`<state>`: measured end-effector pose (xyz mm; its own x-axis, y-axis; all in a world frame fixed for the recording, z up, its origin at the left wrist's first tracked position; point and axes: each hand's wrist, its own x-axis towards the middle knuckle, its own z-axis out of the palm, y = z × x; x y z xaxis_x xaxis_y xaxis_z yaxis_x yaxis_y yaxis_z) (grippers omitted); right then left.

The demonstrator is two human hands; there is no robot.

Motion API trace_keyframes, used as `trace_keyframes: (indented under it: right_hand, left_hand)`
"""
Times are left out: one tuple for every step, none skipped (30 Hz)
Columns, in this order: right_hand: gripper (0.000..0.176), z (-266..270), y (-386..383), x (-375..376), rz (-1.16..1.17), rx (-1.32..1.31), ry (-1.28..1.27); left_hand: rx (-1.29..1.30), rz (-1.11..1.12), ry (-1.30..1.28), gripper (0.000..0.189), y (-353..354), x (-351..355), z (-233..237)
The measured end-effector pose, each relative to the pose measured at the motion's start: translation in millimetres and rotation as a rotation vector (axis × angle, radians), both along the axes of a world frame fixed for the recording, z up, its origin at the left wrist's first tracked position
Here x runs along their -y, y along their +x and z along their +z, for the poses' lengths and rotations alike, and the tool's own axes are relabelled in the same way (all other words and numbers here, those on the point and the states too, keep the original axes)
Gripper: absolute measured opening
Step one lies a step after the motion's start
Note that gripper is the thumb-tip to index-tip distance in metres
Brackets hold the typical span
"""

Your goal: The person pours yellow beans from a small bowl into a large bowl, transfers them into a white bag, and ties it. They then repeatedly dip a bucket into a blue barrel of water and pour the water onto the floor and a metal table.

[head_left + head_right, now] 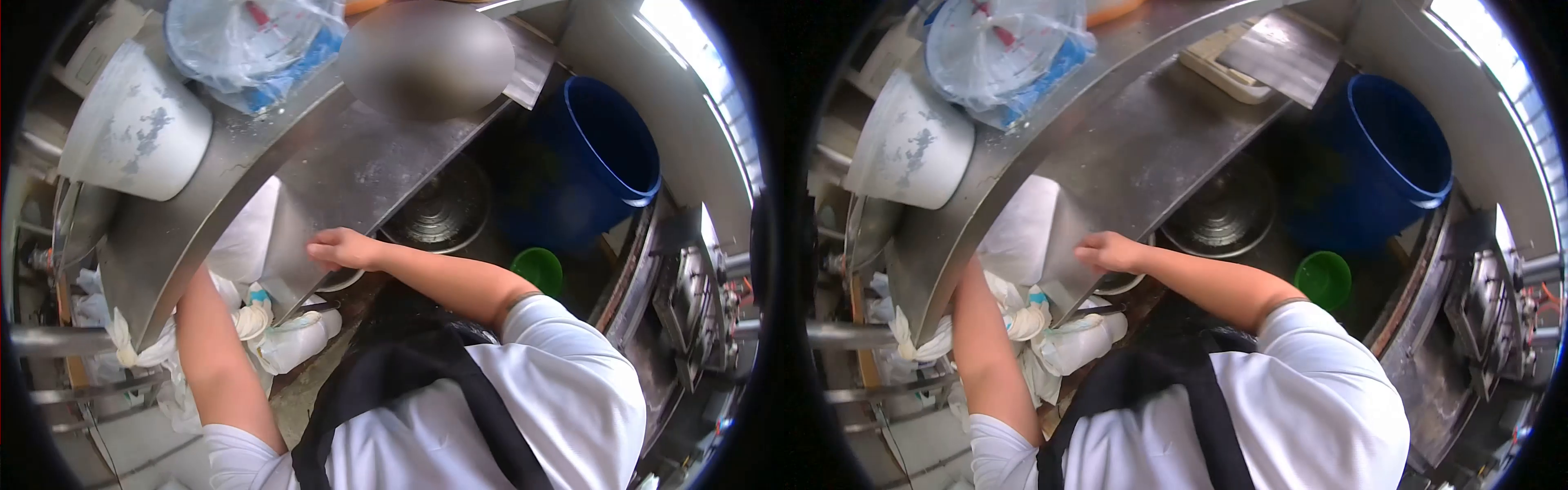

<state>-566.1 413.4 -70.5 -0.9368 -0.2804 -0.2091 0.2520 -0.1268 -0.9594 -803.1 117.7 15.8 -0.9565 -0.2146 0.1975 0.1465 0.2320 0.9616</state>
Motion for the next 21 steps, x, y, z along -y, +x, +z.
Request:
trace_keyframes:
  right_hand:
    - [0.044,-2.3,25.7,-16.0,-0.023,0.047,0.003]
    - [0.043,-20.7,50.9,-32.9,-0.087,0.054,0.104]
    - [0.041,-49.0,86.3,-47.0,-0.148,0.065,0.207]
    - [0.04,-74.1,125.8,-63.4,-0.224,0.073,0.408]
    - [0.04,-94.9,162.0,-82.7,-0.327,0.072,0.686]
    - [0.041,-100.5,191.8,-99.6,-0.411,0.291,0.801]
    - [0.041,-103.4,227.3,-116.5,-0.47,0.38,0.865]
    - [0.042,-103.8,260.6,-125.5,-0.555,0.48,0.869]
    - [0.04,-109.8,292.4,-130.6,-0.659,0.494,0.88]
    - [0.038,-114.7,325.4,-135.9,-0.773,0.589,0.774]
    - [0.038,-121.6,347.2,-144.1,-0.86,0.726,0.652]
    - [0.038,-121.8,362.0,-150.4,-0.885,0.737,0.648]
    - [0.036,-122.1,373.8,-150.7,-0.93,0.759,0.649]
    - [0.035,-124.8,380.7,-147.4,-0.98,0.776,0.655]
    - [0.034,-106.0,376.0,-142.7,-0.979,0.797,0.663]
    - [0.034,-107.8,374.1,-145.9,-1.0,0.801,0.659]
    - [0.034,-110.9,373.2,-152.3,-0.993,0.707,0.725]
    - [0.034,-112.8,371.2,-155.7,-0.972,0.613,0.785]
    - [0.034,-108.4,366.4,-160.4,-0.98,0.617,0.776]
    - [0.037,-104.1,361.0,-167.7,-0.933,0.582,0.768]
    - [0.041,-97.2,354.6,-174.8,-0.886,0.547,0.759]
  left_hand:
    - [-0.014,0.017,-0.07,0.022,-1.7,2.3,-1.8]
    - [-0.027,0.026,-0.132,0.022,-3.8,1.8,-4.7]
    - [-0.035,0.036,-0.193,0.022,-1.3,7.0,-8.4]
    - [-0.04,0.046,-0.249,0.022,2.5,10.0,-12.3]
    - [-0.046,0.047,-0.293,0.022,-0.9,7.5,-15.2]
    - [-0.046,0.049,-0.327,0.022,-4.2,5.1,-18.3]
    - [-0.046,0.055,-0.38,0.022,-10.8,0.6,-21.1]
    - [-0.05,0.06,-0.417,0.022,-14.6,-0.1,-22.3]
    - [-0.05,0.07,-0.456,0.022,-17.7,-3.9,-24.0]
    - [-0.048,0.076,-0.492,0.023,-21.2,-8.5,-26.1]
    - [-0.051,0.091,-0.532,0.023,-23.8,-10.2,-27.5]
    - [-0.054,0.105,-0.568,0.023,-25.2,-15.1,-27.7]
    - [-0.056,0.117,-0.605,0.023,-26.8,-16.8,-27.9]
    - [-0.056,0.13,-0.636,0.023,-27.3,-16.4,-33.1]
    - [-0.058,0.147,-0.673,0.023,-25.7,-15.4,-34.7]
    - [-0.062,0.165,-0.7,0.023,-23.6,-17.5,-37.0]
    - [-0.069,0.182,-0.745,0.023,-18.4,-20.0,-36.7]
    - [-0.083,0.205,-0.787,0.023,-12.2,-22.7,-36.3]
    - [-0.103,0.234,-0.848,0.023,-3.7,-28.0,-33.6]
    - [-0.145,0.261,-0.923,0.023,7.3,-36.1,-34.1]
    - [-0.235,0.3,-0.997,0.023,21.6,-47.8,-29.7]
